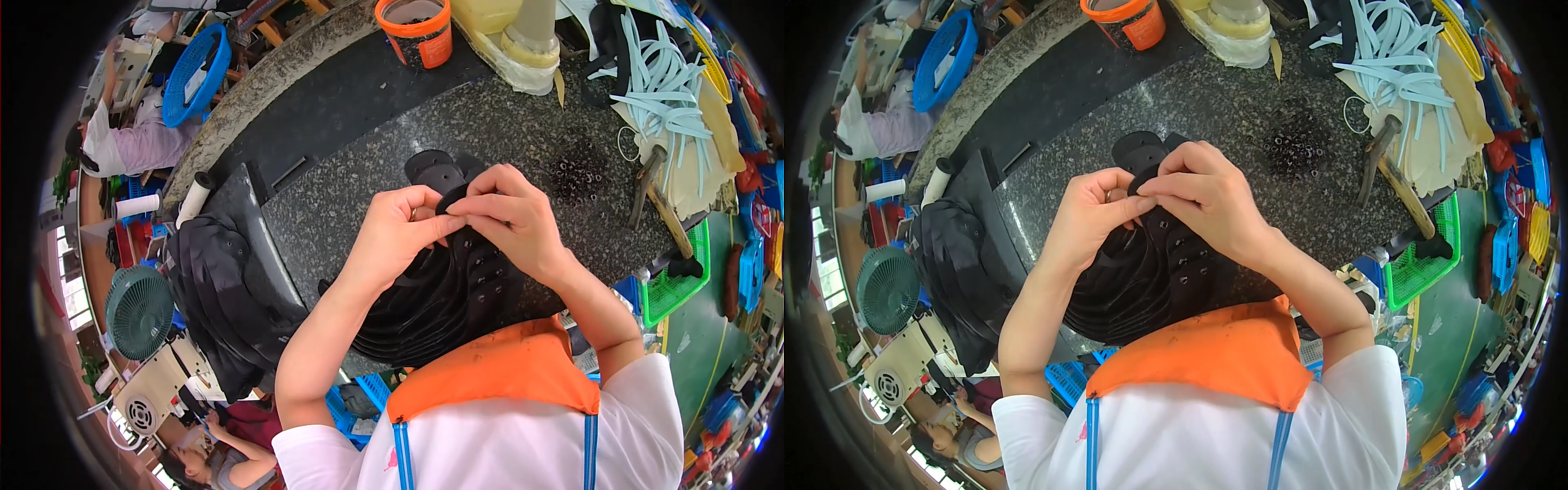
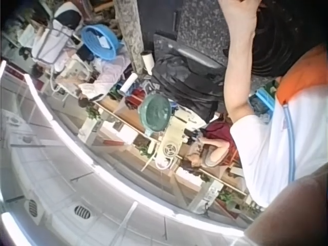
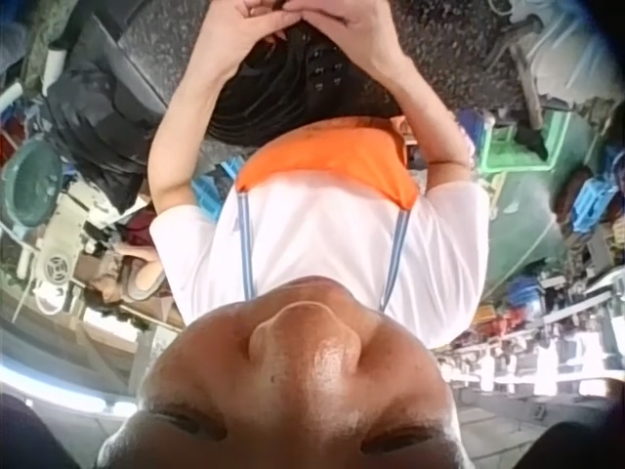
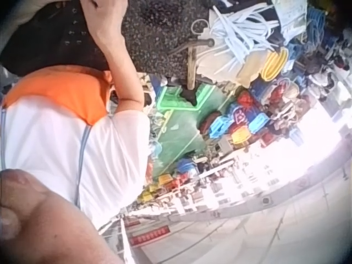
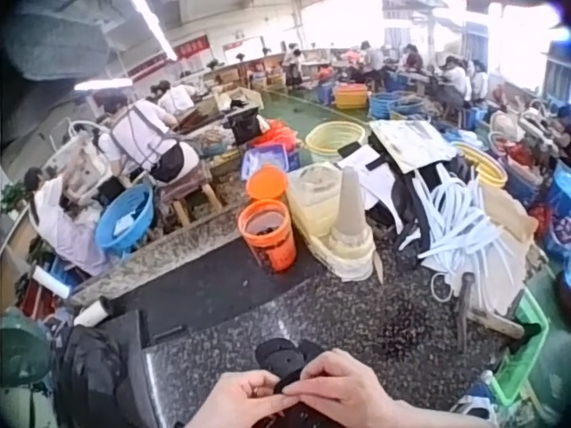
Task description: The person pours metal eyelets onto a workbench, takes stacked shoe components, and inserts the eyelets into the holes of each shoe component by hand.
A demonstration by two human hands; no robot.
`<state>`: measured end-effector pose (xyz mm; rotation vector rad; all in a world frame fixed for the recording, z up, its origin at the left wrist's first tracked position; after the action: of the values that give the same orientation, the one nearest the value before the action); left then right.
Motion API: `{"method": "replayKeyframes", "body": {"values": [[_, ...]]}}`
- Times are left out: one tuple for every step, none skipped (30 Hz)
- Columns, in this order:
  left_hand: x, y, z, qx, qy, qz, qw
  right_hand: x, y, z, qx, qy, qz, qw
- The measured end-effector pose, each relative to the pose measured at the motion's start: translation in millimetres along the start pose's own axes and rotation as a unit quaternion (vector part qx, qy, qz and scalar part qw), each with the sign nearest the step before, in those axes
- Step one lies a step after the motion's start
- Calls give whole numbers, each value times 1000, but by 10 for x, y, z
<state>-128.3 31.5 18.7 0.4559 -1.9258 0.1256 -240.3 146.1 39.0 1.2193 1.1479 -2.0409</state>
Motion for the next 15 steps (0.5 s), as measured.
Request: {"method": "replayKeyframes", "body": {"values": [[-11,-26,10,17,12,-6,1000,1,-24,-5,-2,-1,0,1000],[-17,-39,-1,19,12,-7,1000,66,-72,-10,8,49,20,999],[-17,-47,-1,23,19,-10,1000,139,-113,-25,19,100,39,994],[-16,-52,1,27,26,-12,999,160,-168,-45,68,95,32,993],[-8,-46,8,27,26,-13,999,161,-155,-53,67,95,32,993],[8,-19,22,14,17,-21,1000,107,-146,-68,70,61,29,995],[24,9,30,0,9,-30,1000,64,-142,-84,73,27,27,997],[45,23,31,-1,8,-30,1000,84,-126,-103,60,8,9,998],[46,58,27,-19,-15,-70,997,100,-117,-114,61,9,8,998],[42,93,25,-37,-38,-110,993,110,-115,-123,67,10,-4,998],[56,100,38,-39,-38,-109,993,119,-116,-131,73,11,-17,997],[63,112,51,-46,-37,-90,994,123,-102,-146,73,11,-17,997],[66,127,64,-55,-36,-71,995,98,-77,-167,65,-5,-18,998],[79,135,81,-40,-17,-55,998,76,-66,-179,58,-20,-19,998],[51,137,86,-40,-17,-56,997,61,-87,-174,58,-20,-20,998]]}}
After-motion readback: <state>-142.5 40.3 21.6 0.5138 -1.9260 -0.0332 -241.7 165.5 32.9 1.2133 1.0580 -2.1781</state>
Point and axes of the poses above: each hand's wrist, its own z-axis towards the middle knuckle, its own y-axis out of the palm, x = y × z, the point moved 6 cm from there along z, towards the middle knuckle, and after that the axes turned 5 degrees about y, right-handed, at the moved point
